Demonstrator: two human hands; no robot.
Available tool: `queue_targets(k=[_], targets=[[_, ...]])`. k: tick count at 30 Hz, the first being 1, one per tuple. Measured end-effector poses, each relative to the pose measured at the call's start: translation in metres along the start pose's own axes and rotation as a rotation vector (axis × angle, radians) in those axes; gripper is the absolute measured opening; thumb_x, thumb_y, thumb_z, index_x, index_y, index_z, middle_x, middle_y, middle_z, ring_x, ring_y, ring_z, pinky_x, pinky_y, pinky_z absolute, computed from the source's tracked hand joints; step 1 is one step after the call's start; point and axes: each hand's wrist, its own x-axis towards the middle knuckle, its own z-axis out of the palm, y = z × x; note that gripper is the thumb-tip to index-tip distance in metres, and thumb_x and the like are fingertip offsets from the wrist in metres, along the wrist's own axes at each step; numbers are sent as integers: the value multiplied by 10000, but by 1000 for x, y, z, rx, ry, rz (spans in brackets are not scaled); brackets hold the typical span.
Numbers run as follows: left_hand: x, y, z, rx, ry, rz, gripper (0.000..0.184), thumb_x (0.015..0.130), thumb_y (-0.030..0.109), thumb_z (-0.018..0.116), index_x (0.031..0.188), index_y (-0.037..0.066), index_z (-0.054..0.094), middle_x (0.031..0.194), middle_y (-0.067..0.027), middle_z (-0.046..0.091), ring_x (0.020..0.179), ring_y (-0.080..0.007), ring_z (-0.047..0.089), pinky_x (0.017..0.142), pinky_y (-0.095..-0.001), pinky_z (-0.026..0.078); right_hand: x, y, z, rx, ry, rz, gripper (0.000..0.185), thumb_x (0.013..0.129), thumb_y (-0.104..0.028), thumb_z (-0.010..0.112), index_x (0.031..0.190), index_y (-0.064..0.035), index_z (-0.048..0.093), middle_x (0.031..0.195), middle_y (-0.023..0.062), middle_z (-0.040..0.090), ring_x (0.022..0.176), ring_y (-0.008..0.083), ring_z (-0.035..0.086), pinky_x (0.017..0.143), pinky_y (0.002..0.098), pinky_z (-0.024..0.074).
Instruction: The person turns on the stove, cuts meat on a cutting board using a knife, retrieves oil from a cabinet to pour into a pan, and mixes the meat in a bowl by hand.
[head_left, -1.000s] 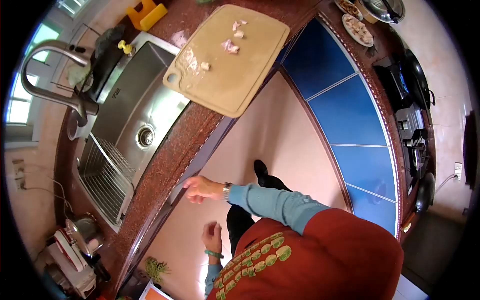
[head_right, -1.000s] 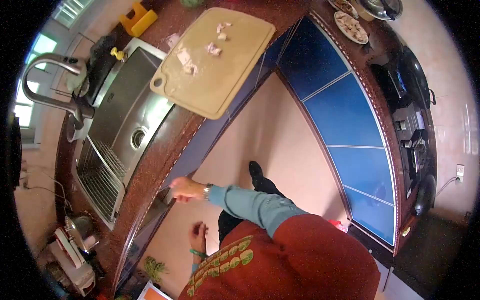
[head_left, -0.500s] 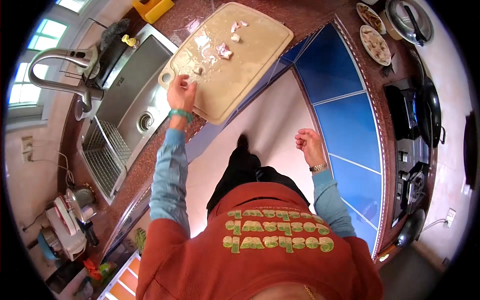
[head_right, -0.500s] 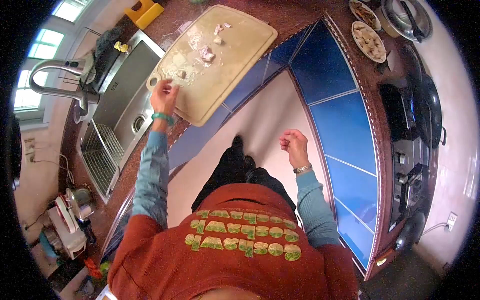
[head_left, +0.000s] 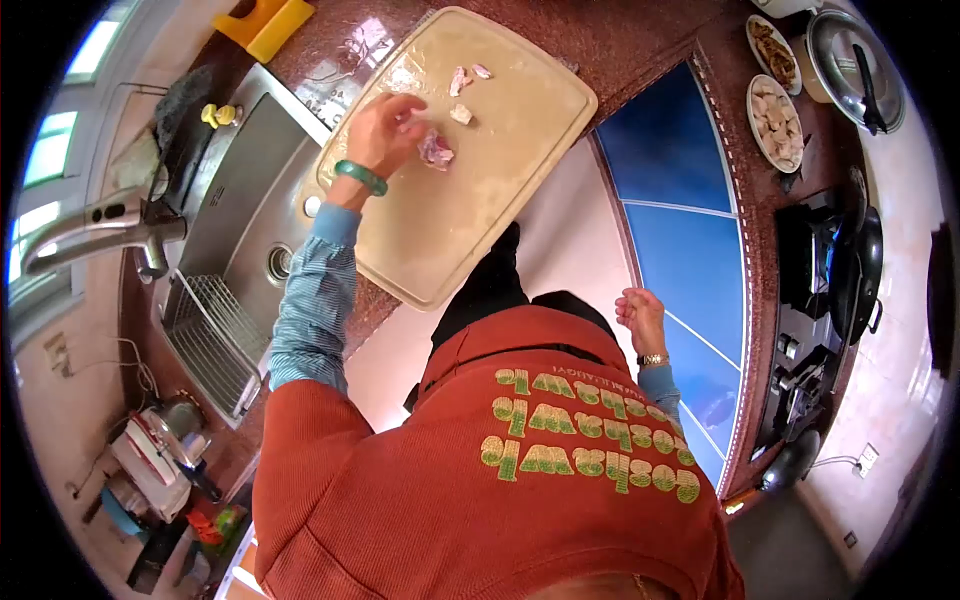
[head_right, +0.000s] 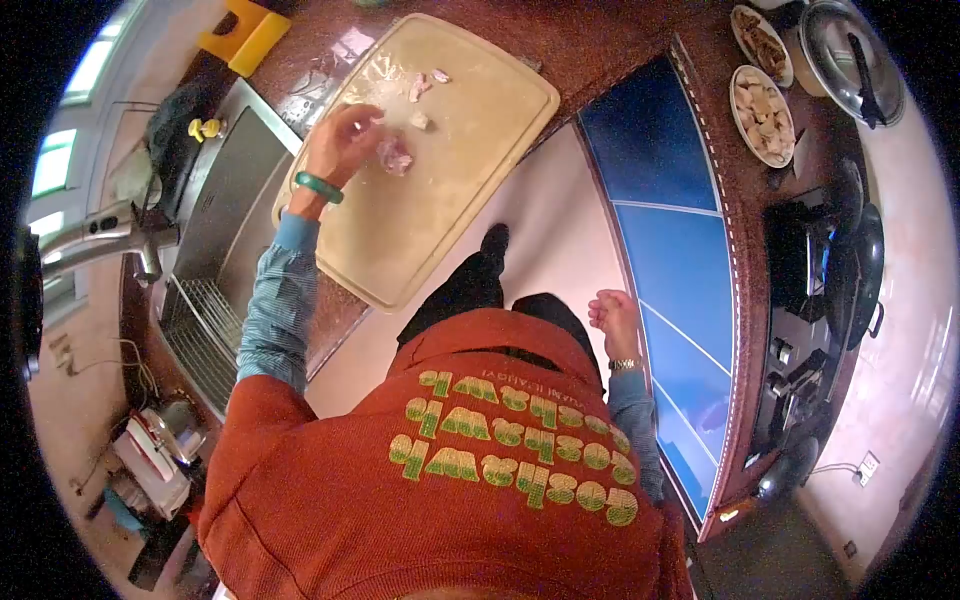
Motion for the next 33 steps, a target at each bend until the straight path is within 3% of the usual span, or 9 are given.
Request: queue_targets(k=[6,8,10,11,14,19,25,30,33], targets=[[35,5,36,375,-195,369,180,633,161,649,813,150,637,737,-76,552,736,-274,542,622,-368,469,12,-11,10,-52,-38,-80,163,842,-184,555,914,-37,551,726,76,594,594,110,563,497,225,469],[35,-14,48,207,-94,385,182,631,86,622,812,95,630,758,-69,569,662,-247,563,560,-350,468,8,-20,4,-33,15,-36,164,850,-181,546,912,-29,546,722,76,590,583,115,561,491,228,470],[34,-9,38,3,-207,40,243,635,-5,613,868,64,628,766,-89,565,671,-247,557,581,-341,464,4,-20,-13,-14,92,-56,148,850,-155,534,888,-13,547,711,80,587,561,120,557,473,236,469],[38,20,23,217,-152,265,230,641,16,611,867,56,625,798,-105,564,688,-254,555,609,-342,463,2,-19,-21,24,161,-40,146,841,-151,535,865,-8,553,697,78,585,553,122,557,460,239,466],[40,35,14,192,-165,223,228,675,65,604,903,49,616,878,-127,549,851,-301,526,760,-384,425,-6,-19,-47,147,302,-88,127,817,-130,542,831,-6,560,674,80,581,533,133,557,443,242,454],[60,102,31,133,14,164,132,760,70,614,891,50,618,866,-79,573,687,-177,530,553,-288,426,-6,-12,-90,281,331,-180,94,755,-19,492,816,-2,562,664,81,578,517,143,554,436,243,446],[117,196,185,-635,-190,159,169,792,63,622,947,2,594,799,-43,591,693,-105,542,630,-212,454,8,-45,-121,250,350,-288,105,820,-96,511,858,-6,548,684,68,582,555,120,551,472,229,441],[160,260,330,-1016,-639,-439,383,807,135,606,1135,13,450,804,-124,600,628,-212,603,547,-303,503,-12,-71,-184,333,588,-453,201,864,-211,522,925,-25,566,730,61,599,584,108,548,514,231,462],[178,280,376,-1143,-626,-531,369,795,83,556,1123,19,401,820,-179,600,662,-294,624,559,-368,534,-32,-64,-248,454,837,-565,217,863,-239,536,930,-36,574,742,54,603,592,104,550,523,225,459]])
